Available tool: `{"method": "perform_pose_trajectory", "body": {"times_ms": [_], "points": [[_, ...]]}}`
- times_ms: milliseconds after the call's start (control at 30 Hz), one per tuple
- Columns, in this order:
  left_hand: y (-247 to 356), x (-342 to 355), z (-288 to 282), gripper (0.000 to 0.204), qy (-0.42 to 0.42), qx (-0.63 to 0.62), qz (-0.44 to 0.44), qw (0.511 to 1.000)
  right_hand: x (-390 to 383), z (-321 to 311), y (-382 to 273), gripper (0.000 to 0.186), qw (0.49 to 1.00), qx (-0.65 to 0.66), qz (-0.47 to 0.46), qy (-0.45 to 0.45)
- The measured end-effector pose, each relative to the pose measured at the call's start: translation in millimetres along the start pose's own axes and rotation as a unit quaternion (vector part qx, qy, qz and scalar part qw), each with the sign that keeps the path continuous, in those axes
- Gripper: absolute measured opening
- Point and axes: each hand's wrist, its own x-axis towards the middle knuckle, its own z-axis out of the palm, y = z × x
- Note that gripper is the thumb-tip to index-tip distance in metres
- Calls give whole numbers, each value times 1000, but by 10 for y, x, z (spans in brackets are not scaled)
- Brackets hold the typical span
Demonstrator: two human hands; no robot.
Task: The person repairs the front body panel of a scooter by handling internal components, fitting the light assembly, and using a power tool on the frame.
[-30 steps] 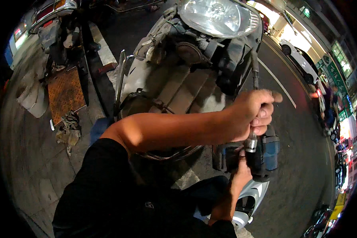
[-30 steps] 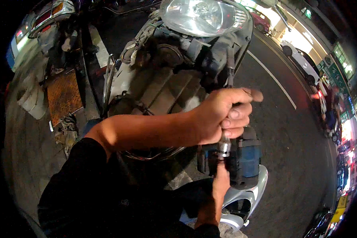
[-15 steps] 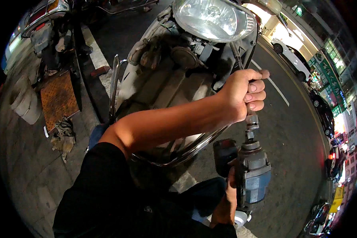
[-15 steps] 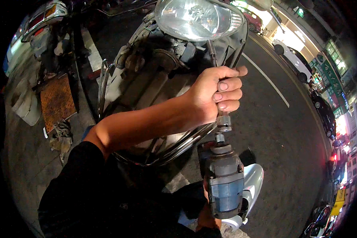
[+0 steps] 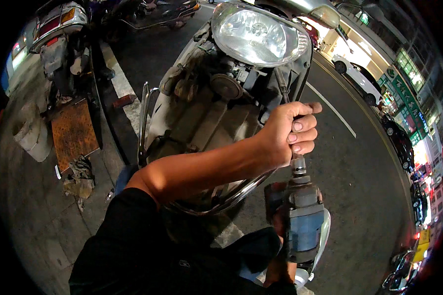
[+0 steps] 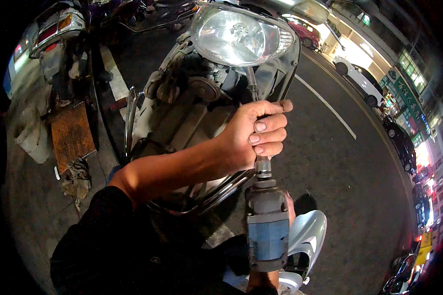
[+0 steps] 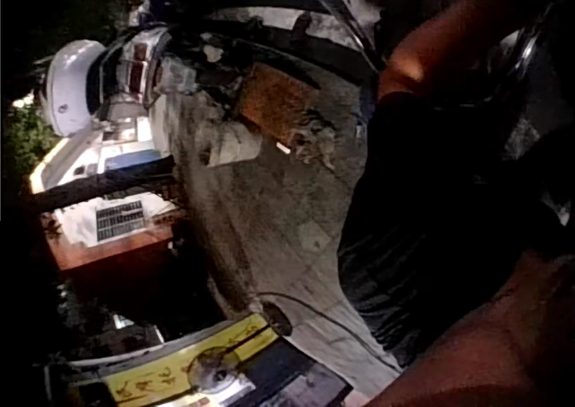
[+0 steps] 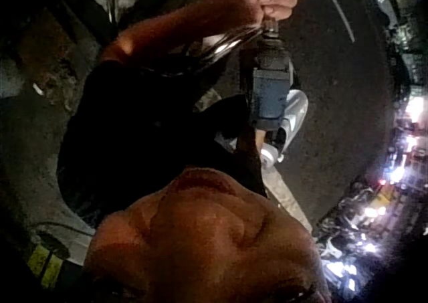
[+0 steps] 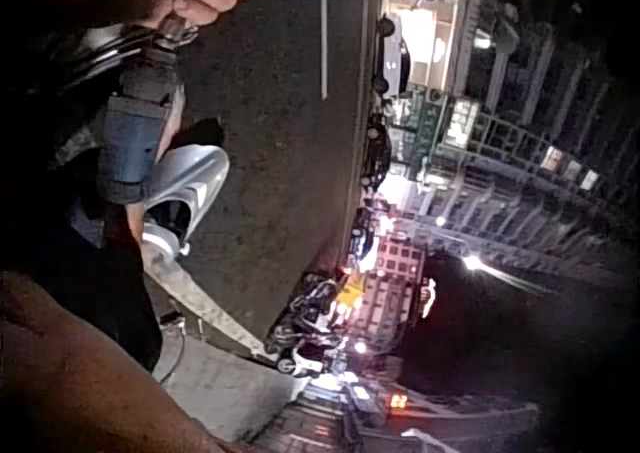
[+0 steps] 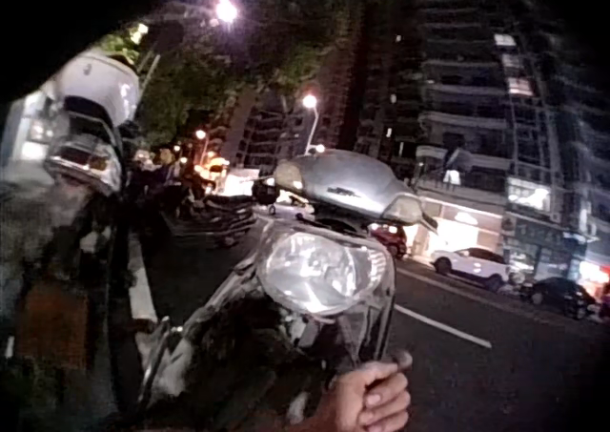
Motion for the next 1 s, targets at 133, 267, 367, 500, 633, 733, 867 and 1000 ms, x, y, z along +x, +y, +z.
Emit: {"method": "perform_pose_trajectory", "body": {"times_ms": [133,267,367,500,633,733,867,1000], "points": [[116,-107,-80,18,37,66,-29,997,-22,80,-54,52,999,-9,-26,-29],[561,-371,-78,43,131,421,-115,890,77,118,-211,53,998,-29,-43,-28],[1236,-764,-497,34,78,796,70,596,209,259,-378,54,996,-37,-69,-35],[2062,-829,-830,23,87,916,361,150,375,372,-662,56,993,-66,-92,-33],[2153,-481,-841,26,26,892,376,251,469,418,-820,57,989,-109,-96,-17],[2115,-429,-920,26,18,898,397,187,502,492,-912,58,987,-129,-100,-15],[2203,-391,-819,27,6,910,386,150,583,533,-1071,60,982,-156,-101,-15],[2322,-429,-818,34,-44,905,412,93,674,620,-1142,61,979,-174,-104,-24]]}}
